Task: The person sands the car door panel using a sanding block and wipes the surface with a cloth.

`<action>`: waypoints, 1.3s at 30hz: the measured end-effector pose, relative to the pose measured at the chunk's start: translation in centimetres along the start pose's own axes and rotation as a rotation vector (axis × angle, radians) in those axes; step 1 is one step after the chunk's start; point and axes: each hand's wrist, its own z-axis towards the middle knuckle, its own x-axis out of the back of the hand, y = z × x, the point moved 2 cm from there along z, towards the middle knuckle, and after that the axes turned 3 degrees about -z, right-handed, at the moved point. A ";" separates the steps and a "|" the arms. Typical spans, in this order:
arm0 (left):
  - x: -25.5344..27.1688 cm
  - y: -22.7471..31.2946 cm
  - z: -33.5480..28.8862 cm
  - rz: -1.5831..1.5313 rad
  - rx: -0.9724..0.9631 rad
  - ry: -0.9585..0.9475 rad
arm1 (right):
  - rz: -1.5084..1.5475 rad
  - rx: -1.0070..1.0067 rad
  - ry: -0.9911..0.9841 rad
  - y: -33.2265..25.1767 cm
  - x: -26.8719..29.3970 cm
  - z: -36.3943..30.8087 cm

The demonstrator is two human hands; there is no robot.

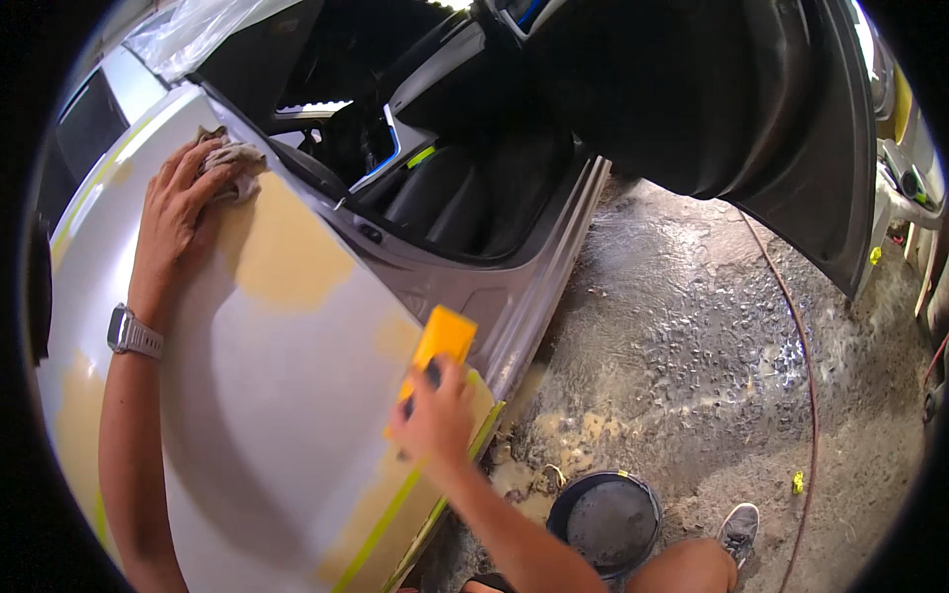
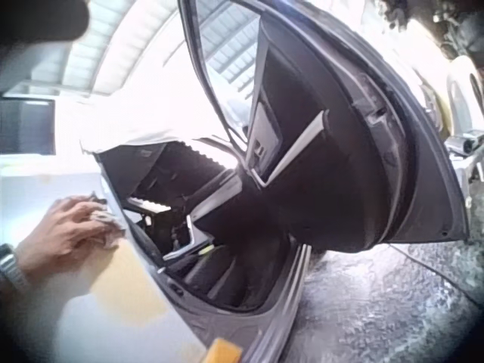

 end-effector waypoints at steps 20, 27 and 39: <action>-0.3 -0.5 -0.4 0.075 0.082 -0.011 | 0.400 0.032 -0.118 -5.3 0.7 -8.9; 2.7 -1.3 -0.7 0.119 0.047 -0.012 | 0.276 -0.121 -0.211 -0.5 0.5 -1.5; 2.2 -0.3 0.0 0.079 0.039 -0.025 | 0.284 0.041 -0.138 -4.2 1.1 -6.5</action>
